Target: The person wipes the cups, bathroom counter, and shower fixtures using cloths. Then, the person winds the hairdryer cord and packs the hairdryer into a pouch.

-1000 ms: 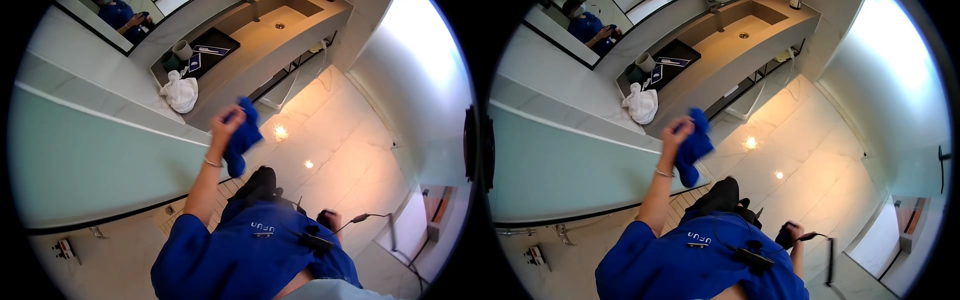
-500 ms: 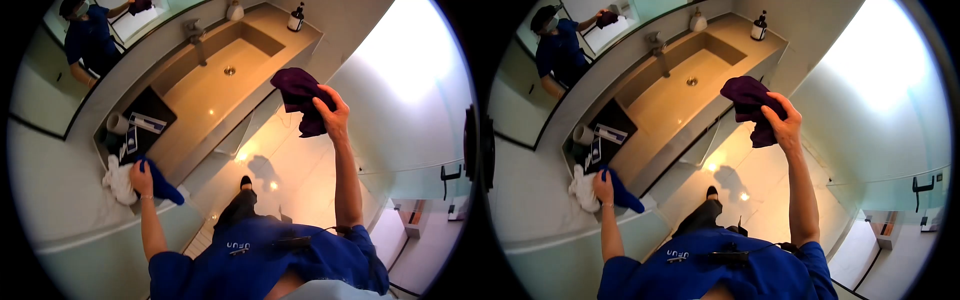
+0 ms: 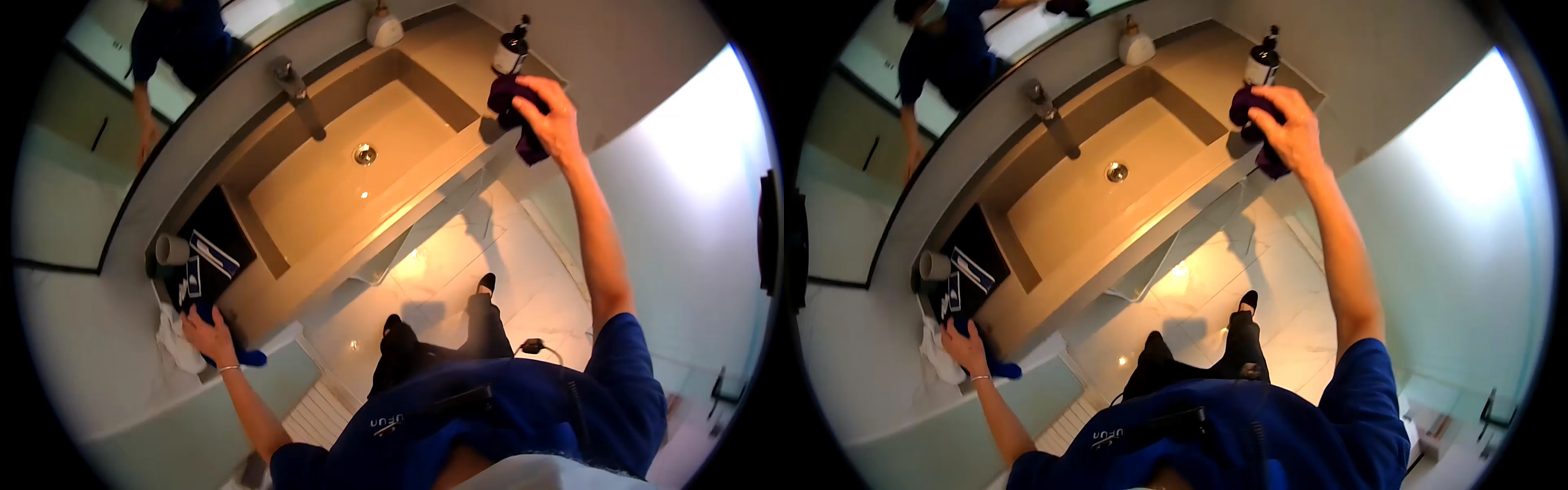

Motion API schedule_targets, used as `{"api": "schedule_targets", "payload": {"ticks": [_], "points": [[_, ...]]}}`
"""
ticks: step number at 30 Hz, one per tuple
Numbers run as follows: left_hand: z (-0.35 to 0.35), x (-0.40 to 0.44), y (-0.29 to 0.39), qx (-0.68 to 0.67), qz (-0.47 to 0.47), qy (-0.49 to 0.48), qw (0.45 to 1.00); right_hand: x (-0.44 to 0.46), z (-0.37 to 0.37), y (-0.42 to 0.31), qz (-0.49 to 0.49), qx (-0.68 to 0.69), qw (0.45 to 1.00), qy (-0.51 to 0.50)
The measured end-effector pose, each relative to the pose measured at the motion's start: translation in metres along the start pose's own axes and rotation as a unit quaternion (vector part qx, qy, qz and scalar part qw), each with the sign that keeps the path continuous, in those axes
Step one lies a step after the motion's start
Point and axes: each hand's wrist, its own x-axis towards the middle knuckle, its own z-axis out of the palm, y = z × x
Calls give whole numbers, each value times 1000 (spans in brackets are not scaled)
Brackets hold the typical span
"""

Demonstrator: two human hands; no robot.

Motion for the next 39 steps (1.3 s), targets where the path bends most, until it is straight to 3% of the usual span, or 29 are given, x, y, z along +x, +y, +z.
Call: {"api": "schedule_targets", "payload": {"ticks": [2,3,6,7,9,11,13,16,17,19,20,22,26,28,31,33,35,36,38,39], "points": [[-46,-19,85,-151,-5,20,988,22,16,41,2,7,999,-35],[-60,-38,132,-251,-46,9,967,29,29,69,11,6,995,-100],[-86,-105,282,-397,25,-158,904,20,73,144,-48,-260,931,-251],[-82,-127,327,-417,56,-224,879,16,76,153,-103,-227,950,-188],[-44,-169,396,-441,89,-318,835,13,52,149,-124,-80,988,-45],[3,-197,448,-435,144,-387,800,-14,17,146,-12,115,992,45],[57,-208,499,-439,138,-448,767,-58,18,183,74,155,982,81],[162,-222,566,-409,140,-499,751,-164,61,276,273,284,914,94],[198,-223,587,-413,145,-498,749,-208,87,316,336,323,881,88],[236,-200,633,-343,162,-503,777,-292,138,394,478,235,846,-20],[277,-202,645,-369,217,-411,805,-320,165,419,484,234,843,-7],[316,-181,680,-285,249,-414,828,-357,216,465,397,136,905,-66],[383,-164,721,-320,298,-356,826,-305,272,488,381,100,914,-97],[412,-164,733,-303,414,-167,842,-281,303,496,356,44,925,-129],[434,-177,738,-235,437,-110,861,-278,334,509,306,-37,934,-178],[452,-175,742,-315,400,-88,856,-261,333,519,264,-62,945,-185],[468,-159,742,-371,354,-155,844,-250,323,526,448,179,819,-310],[463,-155,738,-374,314,-118,865,-245,318,519,570,253,753,-212],[465,-144,727,-344,334,-154,864,-252,291,532,546,453,688,-150],[464,-137,722,-314,358,-188,859,-254,276,529,560,457,678,-134]]}}
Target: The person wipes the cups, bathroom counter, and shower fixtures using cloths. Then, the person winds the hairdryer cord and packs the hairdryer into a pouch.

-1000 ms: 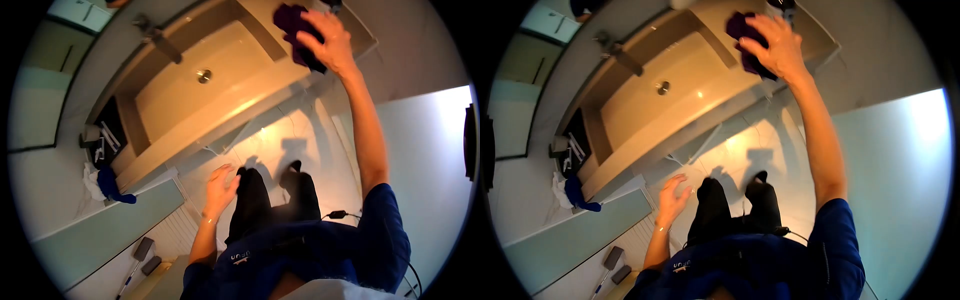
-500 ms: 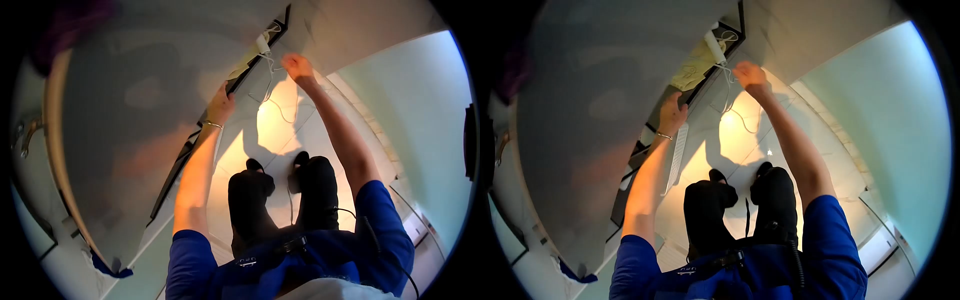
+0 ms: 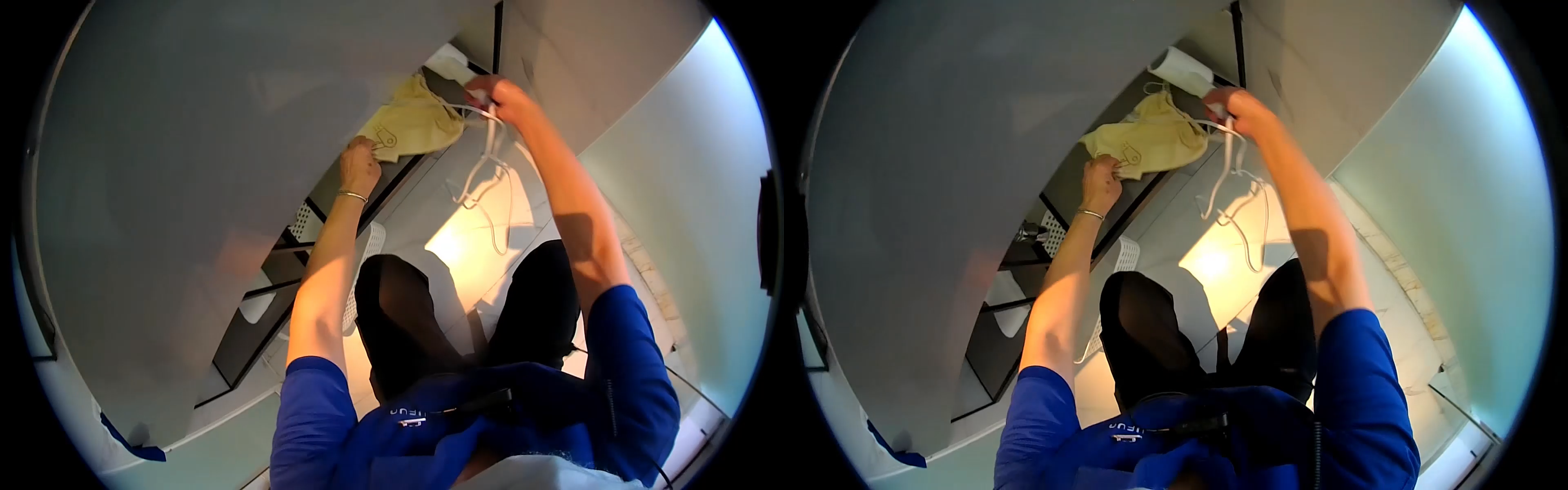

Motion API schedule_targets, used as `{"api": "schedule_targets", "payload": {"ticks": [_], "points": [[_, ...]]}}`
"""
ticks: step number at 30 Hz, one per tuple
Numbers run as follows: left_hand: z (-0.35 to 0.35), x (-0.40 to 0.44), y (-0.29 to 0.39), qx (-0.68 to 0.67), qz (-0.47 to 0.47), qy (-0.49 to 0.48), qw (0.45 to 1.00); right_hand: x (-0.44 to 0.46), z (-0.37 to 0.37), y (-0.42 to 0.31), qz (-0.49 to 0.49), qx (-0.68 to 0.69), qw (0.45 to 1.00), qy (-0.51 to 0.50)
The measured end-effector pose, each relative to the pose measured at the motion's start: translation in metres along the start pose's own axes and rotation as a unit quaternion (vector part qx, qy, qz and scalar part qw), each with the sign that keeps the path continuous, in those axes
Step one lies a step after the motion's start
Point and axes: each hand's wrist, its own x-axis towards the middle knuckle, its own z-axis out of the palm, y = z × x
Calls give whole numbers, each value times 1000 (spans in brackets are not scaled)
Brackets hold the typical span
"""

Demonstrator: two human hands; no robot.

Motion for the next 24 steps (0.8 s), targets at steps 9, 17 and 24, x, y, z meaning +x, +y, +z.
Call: {"api": "schedule_targets", "payload": {"ticks": [9,17,24], "points": [[-70,-54,107,-563,-144,-38,813,-211,-77,13,-186,-284,941,-5],[-78,-99,162,-919,-97,-283,258,-270,-36,-9,-162,-336,921,-114],[-54,-129,116,-829,-192,-182,493,-250,-10,50,-179,-346,916,-99]]}}
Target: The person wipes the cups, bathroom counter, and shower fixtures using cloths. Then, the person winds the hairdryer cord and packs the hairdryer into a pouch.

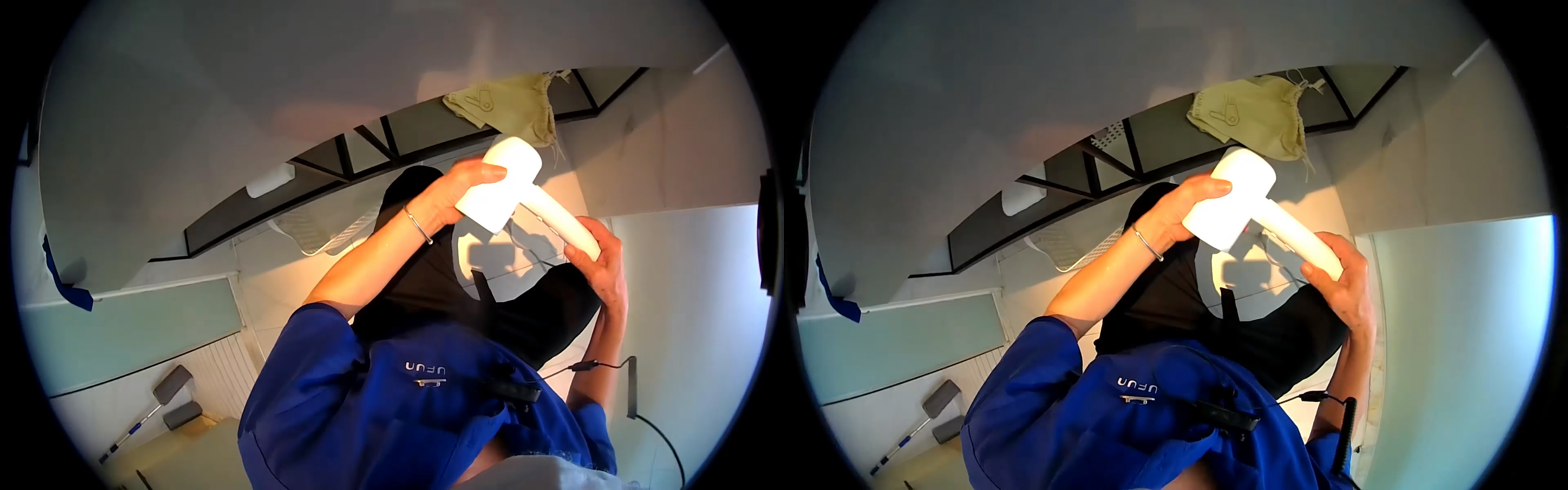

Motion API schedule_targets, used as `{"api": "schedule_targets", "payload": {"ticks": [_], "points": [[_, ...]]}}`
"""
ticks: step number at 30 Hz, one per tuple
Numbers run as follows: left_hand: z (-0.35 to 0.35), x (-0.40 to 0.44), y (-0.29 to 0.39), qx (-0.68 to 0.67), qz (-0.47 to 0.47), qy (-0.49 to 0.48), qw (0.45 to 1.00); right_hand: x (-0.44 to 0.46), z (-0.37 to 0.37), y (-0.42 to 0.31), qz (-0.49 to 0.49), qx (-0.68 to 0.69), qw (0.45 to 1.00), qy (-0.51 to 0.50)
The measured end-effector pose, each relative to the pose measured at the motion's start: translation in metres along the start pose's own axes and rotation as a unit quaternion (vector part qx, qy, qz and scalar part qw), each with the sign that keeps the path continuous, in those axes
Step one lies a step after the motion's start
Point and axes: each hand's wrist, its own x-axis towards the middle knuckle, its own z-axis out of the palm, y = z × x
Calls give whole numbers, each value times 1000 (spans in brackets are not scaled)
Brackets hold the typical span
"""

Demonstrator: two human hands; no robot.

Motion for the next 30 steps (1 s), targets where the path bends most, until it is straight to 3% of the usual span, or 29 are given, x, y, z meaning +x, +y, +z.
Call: {"api": "schedule_targets", "payload": {"ticks": [1,4,6,8,9,12,13,14,16,17,18,20,22,24,25,26,27,30], "points": [[-2,-4,-9,-19,32,42,998,1,3,-1,12,22,1000,-7],[-11,-12,-33,-112,66,16,991,0,12,-1,-12,12,1000,4],[-13,-7,-47,-133,59,28,989,-1,27,-6,-18,-58,997,57],[-10,3,-54,-240,21,95,966,-2,57,-5,-11,-114,983,146],[-7,1,-50,-190,59,94,976,-4,61,-1,-6,-76,984,159],[17,5,-52,-219,120,122,960,5,74,12,-22,-3,980,196],[24,18,-66,-234,166,158,945,8,92,17,-71,-34,976,204],[28,19,-67,-232,170,153,945,9,97,19,-27,-78,967,243],[24,18,-64,-239,200,198,929,11,93,15,21,88,977,191],[22,16,-64,-248,188,200,929,8,87,26,-15,-5,987,161],[26,12,-56,-246,187,196,931,3,85,15,-16,-5,986,166],[29,0,-37,-335,164,161,914,-14,78,-15,25,186,982,20],[20,-2,-19,-448,119,158,872,-28,68,-7,51,105,988,-99],[-2,5,-29,-471,167,76,863,-28,61,8,99,56,981,-157],[-17,14,-45,-498,165,5,851,-26,51,2,91,23,993,-67],[-2,4,-39,-477,111,100,866,-22,35,-8,80,-8,997,21],[-2,7,-54,-431,121,109,887,-13,-5,-2,1,-82,995,55],[-33,22,-119,-274,-120,141,944,4,-15,-76,-37,-65,996,38]]}}
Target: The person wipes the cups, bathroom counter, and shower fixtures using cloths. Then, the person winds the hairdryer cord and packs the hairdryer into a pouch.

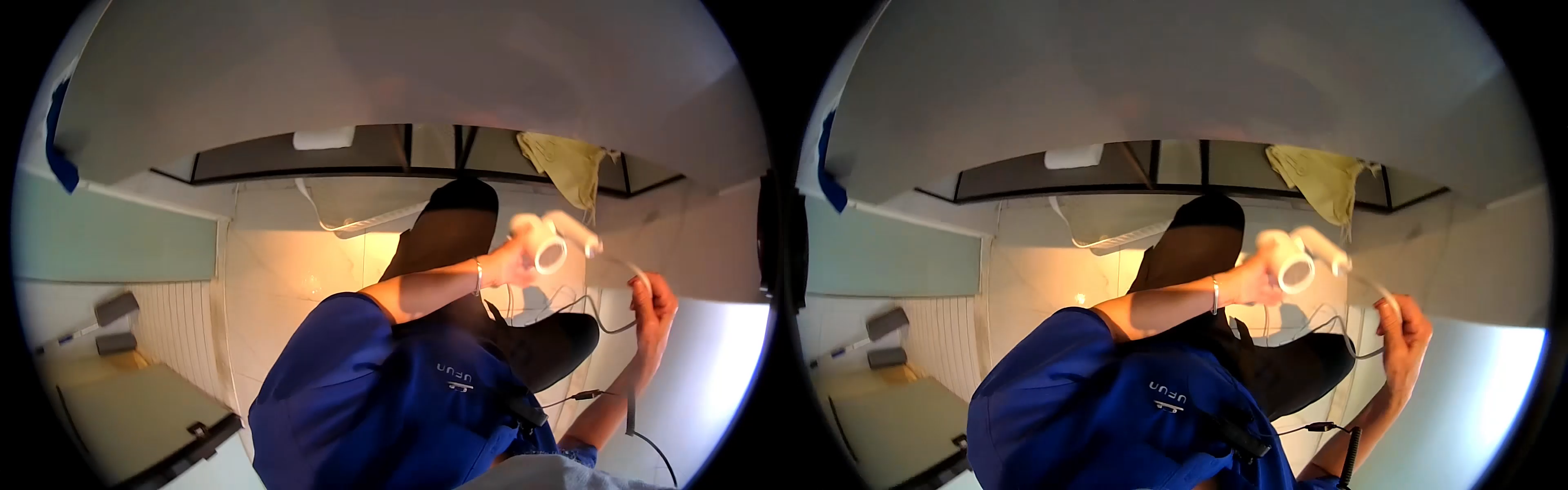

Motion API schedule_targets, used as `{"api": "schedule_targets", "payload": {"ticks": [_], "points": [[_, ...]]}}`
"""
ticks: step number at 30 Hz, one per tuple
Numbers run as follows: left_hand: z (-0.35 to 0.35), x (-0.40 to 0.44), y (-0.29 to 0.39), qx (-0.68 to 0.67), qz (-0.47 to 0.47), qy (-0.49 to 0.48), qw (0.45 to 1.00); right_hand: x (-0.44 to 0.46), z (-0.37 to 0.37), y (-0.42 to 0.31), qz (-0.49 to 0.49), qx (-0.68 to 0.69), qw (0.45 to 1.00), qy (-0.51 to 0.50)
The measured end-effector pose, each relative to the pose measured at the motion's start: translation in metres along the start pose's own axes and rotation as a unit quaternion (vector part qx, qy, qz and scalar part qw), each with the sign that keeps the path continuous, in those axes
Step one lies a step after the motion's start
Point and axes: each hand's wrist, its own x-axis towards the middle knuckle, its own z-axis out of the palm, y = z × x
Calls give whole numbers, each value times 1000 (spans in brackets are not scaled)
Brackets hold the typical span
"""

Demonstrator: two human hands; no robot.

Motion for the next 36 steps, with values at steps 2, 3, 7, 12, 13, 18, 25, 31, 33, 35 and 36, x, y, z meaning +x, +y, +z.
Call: {"api": "schedule_targets", "payload": {"ticks": [2,3,7,12,13,18,25,31,33,35,36], "points": [[8,-15,-5,494,239,253,797,2,26,-26,-25,-102,990,-93],[23,-25,-1,477,309,163,807,5,39,-26,-12,-189,972,-136],[105,-61,15,504,283,-182,796,23,48,-18,31,-212,950,-228],[144,-78,26,429,66,-376,819,51,-17,15,-90,-4,985,-150],[155,-79,24,392,99,-421,812,56,-21,43,-86,82,986,-115],[195,-82,41,198,161,-544,800,35,34,150,-30,300,936,-181],[159,-68,52,257,155,-359,884,-29,64,152,128,303,928,-174],[121,-14,16,382,90,-244,887,-18,15,22,74,-193,923,-325],[121,-18,23,373,51,-206,903,3,0,0,34,-285,904,-316],[123,-27,43,307,39,-191,932,2,-2,-14,-53,-296,903,-307],[121,-27,53,266,49,-188,944,-1,3,-9,-103,-326,889,-306]]}}
